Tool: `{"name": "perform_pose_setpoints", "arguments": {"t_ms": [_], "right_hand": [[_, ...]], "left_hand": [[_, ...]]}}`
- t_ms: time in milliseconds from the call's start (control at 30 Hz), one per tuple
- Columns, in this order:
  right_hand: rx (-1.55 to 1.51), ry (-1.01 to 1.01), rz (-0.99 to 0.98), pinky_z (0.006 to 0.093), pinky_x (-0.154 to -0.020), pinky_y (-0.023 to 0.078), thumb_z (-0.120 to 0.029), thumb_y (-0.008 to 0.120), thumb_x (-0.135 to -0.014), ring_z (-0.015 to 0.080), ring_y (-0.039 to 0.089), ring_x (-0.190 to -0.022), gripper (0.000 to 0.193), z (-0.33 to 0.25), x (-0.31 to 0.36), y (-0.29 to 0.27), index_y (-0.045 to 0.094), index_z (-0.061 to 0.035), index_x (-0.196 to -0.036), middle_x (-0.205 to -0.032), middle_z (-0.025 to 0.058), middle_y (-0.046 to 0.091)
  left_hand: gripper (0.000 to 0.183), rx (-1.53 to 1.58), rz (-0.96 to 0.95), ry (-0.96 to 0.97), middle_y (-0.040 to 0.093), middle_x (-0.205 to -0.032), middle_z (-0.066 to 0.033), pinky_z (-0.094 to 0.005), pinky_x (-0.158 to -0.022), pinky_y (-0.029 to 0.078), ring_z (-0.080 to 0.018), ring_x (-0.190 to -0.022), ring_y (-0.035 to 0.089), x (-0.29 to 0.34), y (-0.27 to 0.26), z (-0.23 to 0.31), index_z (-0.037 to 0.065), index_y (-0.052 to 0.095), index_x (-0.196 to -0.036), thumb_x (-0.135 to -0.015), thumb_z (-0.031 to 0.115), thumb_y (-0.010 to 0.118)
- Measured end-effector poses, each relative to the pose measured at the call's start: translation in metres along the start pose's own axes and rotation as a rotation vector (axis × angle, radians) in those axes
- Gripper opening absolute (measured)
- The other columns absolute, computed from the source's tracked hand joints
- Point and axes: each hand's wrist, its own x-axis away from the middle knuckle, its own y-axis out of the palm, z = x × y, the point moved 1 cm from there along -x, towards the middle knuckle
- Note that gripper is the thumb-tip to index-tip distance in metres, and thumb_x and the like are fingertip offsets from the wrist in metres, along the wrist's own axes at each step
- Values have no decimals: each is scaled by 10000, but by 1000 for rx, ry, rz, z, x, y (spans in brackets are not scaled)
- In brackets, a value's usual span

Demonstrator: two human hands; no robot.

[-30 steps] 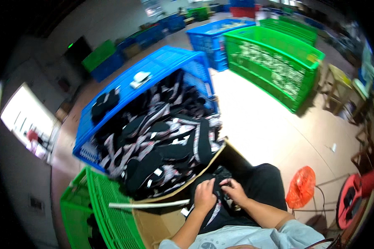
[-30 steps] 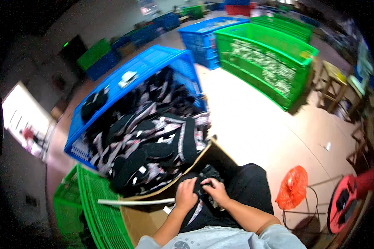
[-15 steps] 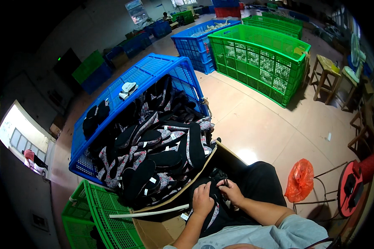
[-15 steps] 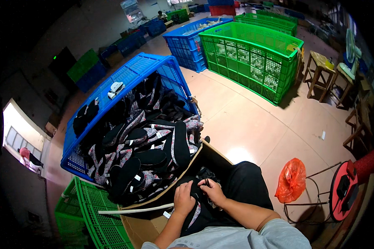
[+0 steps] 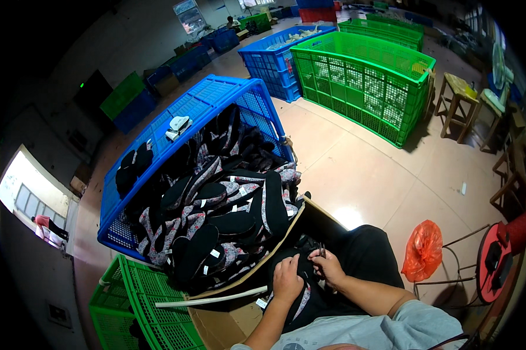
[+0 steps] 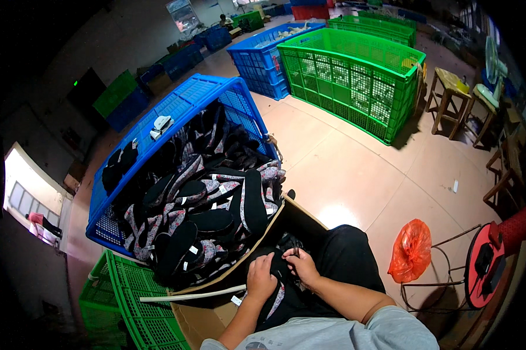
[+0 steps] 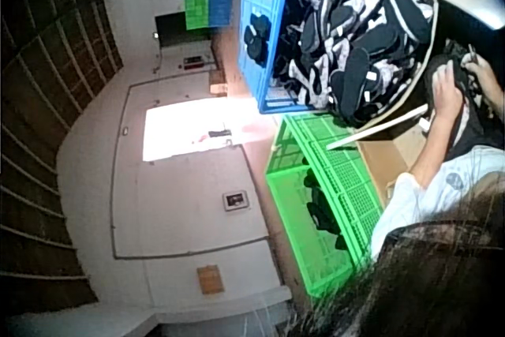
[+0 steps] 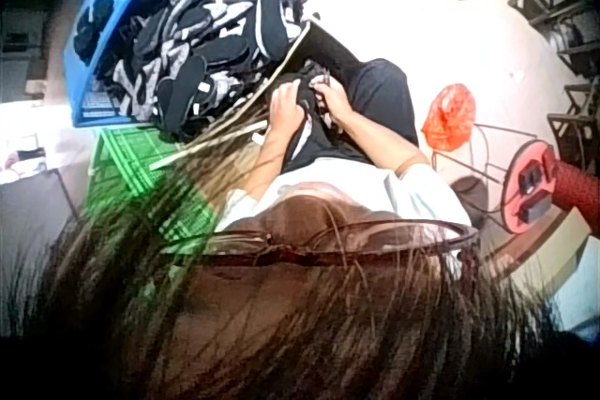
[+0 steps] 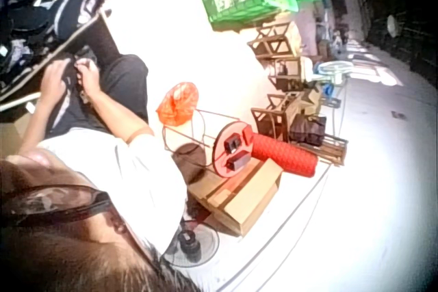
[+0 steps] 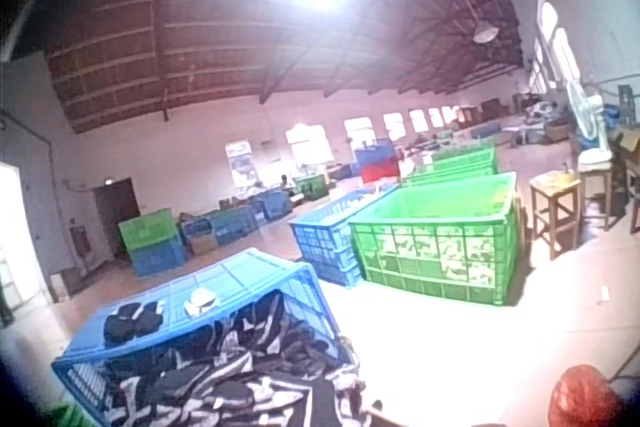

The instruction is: The person sits on the floor and hand-sews the upper fabric to the sole of a slipper using a needle and thread. They repeatedly pull the thread through the fabric, adjust the slipper, and trim excess thread with scissors before placing the finished item into a green crate.

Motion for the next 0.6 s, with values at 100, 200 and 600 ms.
{"name": "perform_pose_setpoints", "arguments": {"t_ms": [100, 200, 600], "right_hand": [[12, 14, -17, 205, -503, 371, -113, 604, -912, 63, 506, -647, 60, 1, 0, 0, 629, -104, -966, -844, -19, 601], [11, 6, -22, 206, -500, 369, -111, 602, -916, 65, 506, -643, 62, 4, -2, 1, 629, -103, -971, -831, -21, 591], [10, 12, -33, 211, -496, 364, -92, 598, -918, 75, 504, -638, 67, -1, 0, 2, 629, -95, -978, -826, -9, 588]], "left_hand": [[574, -24, 8, -6, 592, -1140, -157, -434, -950, 452, -373, -1048, 547, 0, -1, -1, 49, 593, -1249, -684, -48, 571], [572, -48, 14, -7, 593, -1139, -154, -432, -951, 452, -370, -1050, 549, 3, -4, -2, 50, 594, -1249, -685, -45, 573], [587, -23, 3, -19, 589, -1146, -152, -433, -963, 445, -373, -1063, 540, 0, -3, -4, 48, 587, -1256, -677, -49, 583]]}}
